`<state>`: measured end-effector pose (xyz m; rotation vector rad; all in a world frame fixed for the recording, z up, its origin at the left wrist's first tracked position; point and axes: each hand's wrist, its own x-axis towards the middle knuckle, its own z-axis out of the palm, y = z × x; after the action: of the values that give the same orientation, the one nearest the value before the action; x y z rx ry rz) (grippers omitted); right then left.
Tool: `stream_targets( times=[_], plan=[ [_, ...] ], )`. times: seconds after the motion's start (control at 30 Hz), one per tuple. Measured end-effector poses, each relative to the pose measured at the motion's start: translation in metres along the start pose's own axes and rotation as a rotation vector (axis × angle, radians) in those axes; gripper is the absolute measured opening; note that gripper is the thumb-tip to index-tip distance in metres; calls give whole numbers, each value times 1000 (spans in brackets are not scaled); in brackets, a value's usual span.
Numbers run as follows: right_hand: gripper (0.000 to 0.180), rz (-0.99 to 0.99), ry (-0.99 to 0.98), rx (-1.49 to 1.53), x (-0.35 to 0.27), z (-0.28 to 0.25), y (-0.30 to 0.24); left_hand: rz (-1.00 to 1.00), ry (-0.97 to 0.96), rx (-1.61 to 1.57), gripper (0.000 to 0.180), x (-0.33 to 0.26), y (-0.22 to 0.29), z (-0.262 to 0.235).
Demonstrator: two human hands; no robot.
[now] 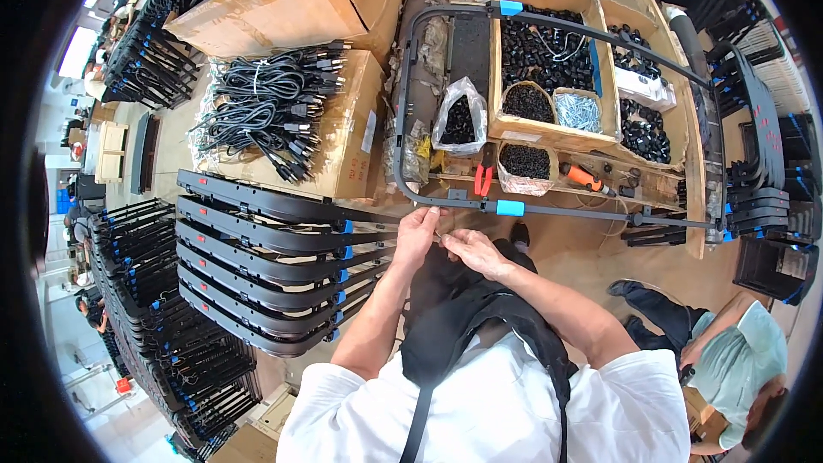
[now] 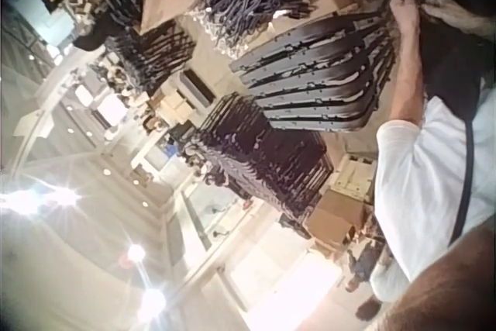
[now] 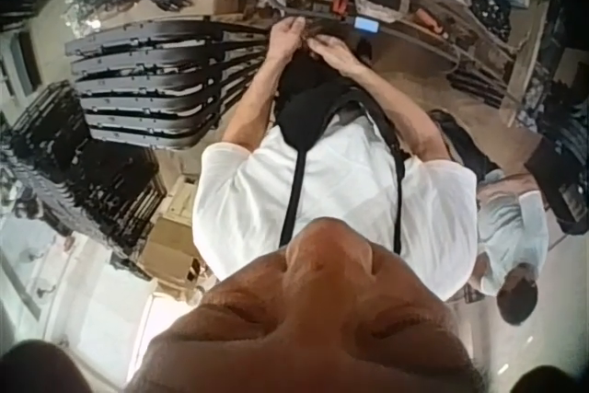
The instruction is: Assembling plastic covers and electrical components onto a metal frame using an electric screwdriver and wire cutters.
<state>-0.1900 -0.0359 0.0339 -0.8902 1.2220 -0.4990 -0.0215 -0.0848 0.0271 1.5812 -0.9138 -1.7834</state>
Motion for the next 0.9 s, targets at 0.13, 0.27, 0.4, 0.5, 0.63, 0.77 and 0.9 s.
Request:
stream_targets(
  times=[0.13, 0.27, 0.4, 0.5, 0.63, 0.77, 0.9],
  plan=[
    [41, -22, -13, 60, 5, 0, 9, -77, -19, -79, 26, 5, -5, -1],
    [40, 24, -3, -27, 10, 0, 11, 120, 111, 140, 26, -1, -12, 4],
    [41, 52, 21, 15, 12, 2, 14, 141, 105, 282, 27, -5, 7, 7],
    [41, 54, 16, -31, 12, 2, 2, -42, 80, 124, 28, -4, 13, 5],
    [42, 81, 54, 2, 14, 0, -9, 92, 102, 61, 26, -10, 15, 5],
    [40, 22, 45, 217, 30, -1, -16, 247, 391, 288, 27, -26, -12, -9],
    [37, 58, -5, 405, 38, 6, -24, 86, 146, 165, 31, -41, -74, -36]
  ],
)
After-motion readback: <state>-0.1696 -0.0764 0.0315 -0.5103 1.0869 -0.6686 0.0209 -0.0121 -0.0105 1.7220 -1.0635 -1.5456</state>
